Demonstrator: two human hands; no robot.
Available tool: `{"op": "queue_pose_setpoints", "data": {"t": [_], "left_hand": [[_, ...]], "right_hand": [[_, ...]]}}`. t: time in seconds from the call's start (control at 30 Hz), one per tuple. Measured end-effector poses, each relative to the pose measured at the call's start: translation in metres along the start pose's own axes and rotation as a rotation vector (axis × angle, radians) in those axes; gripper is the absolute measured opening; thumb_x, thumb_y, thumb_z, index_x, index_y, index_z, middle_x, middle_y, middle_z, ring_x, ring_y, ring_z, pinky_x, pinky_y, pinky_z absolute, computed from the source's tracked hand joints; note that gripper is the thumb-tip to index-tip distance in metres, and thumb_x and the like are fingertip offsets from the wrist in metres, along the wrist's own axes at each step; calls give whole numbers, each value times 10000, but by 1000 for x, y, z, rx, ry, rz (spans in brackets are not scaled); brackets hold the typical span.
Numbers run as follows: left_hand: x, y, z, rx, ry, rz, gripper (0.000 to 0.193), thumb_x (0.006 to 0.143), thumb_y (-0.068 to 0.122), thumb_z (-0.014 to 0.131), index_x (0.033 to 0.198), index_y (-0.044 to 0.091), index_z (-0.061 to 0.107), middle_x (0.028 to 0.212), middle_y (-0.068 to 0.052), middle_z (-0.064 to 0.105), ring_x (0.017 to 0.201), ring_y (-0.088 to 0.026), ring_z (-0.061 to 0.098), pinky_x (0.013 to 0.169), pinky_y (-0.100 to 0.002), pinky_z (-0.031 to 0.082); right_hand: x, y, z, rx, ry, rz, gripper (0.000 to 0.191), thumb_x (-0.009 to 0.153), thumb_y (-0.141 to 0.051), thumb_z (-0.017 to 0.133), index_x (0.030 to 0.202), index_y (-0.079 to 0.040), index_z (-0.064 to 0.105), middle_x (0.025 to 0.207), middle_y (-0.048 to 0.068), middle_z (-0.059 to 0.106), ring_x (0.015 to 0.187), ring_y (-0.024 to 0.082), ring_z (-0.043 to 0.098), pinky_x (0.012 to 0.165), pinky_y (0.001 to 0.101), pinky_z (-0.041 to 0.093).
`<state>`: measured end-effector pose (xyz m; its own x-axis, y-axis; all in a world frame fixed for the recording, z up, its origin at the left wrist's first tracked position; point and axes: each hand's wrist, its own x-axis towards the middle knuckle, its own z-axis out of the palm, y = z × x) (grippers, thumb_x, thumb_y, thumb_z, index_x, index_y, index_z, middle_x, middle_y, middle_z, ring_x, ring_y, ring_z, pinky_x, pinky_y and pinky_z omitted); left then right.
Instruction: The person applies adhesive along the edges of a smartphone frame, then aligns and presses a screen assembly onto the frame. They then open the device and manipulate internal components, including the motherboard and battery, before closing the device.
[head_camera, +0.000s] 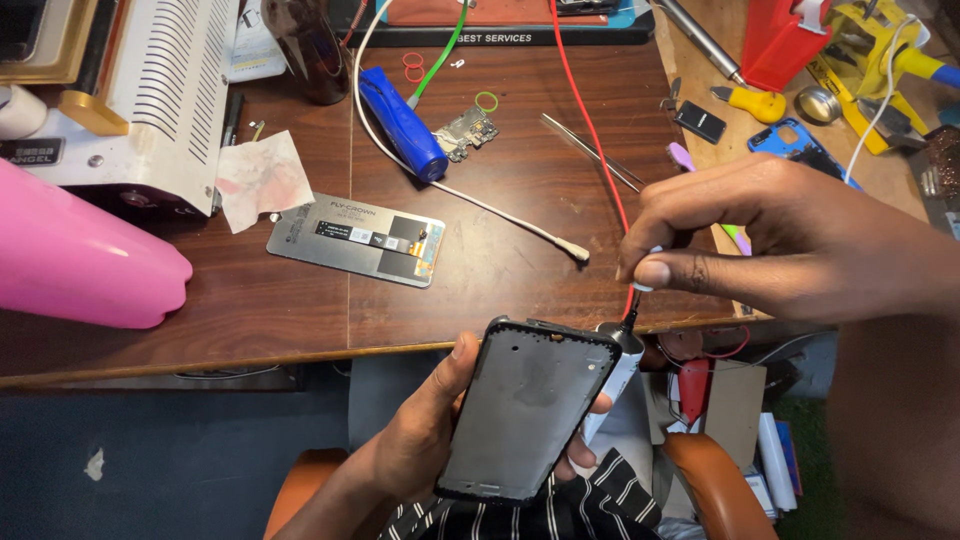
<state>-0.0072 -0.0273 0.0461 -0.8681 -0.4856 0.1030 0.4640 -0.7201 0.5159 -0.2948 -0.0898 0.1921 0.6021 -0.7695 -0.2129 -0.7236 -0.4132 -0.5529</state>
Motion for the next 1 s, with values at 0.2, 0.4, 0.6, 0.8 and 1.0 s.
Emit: {"op": "queue_pose_setpoints", "data": {"t": [0.2,0.4,0.6,0.8,1.0], "left_hand": [[-3,0,-4,-28,-7,-1,922,1032,701,267,1604,-15,368,1456,-246,573,1137,-311,680,987,-429,570],[-3,1,-8,13,-18,2,952,1027,720,252,1614,-22,353,1462,-261,569,1143,-322,679,992,-444,572],[-1,3,-8,28,-43,47,960,1059,720,244,1610,-55,376,1451,-266,573,1137,-324,676,980,-443,574],[-4,9,-6,-64,21,59,918,1036,684,229,1572,-44,391,1439,-290,566,1122,-357,683,953,-457,584],[-4,9,-10,-110,25,41,941,1046,694,232,1581,-65,377,1457,-312,544,1127,-375,681,952,-470,587]], "right_hand": [[-1,1,5,167,61,-140,181,997,-224,657,1038,-86,765,966,-1,728,912,134,674,759,304,519],[-2,-1,7,190,100,-170,161,982,-202,669,1044,-88,765,949,-11,732,898,127,673,761,297,533],[4,-4,20,229,5,-56,174,948,-233,717,997,-86,797,899,-5,727,805,113,686,642,285,556],[10,6,34,451,143,-43,283,993,-212,613,1142,-26,765,891,18,755,827,97,732,720,274,570],[16,17,56,606,202,-37,247,1020,-211,720,959,28,734,848,82,662,834,148,594,728,311,520]]}}
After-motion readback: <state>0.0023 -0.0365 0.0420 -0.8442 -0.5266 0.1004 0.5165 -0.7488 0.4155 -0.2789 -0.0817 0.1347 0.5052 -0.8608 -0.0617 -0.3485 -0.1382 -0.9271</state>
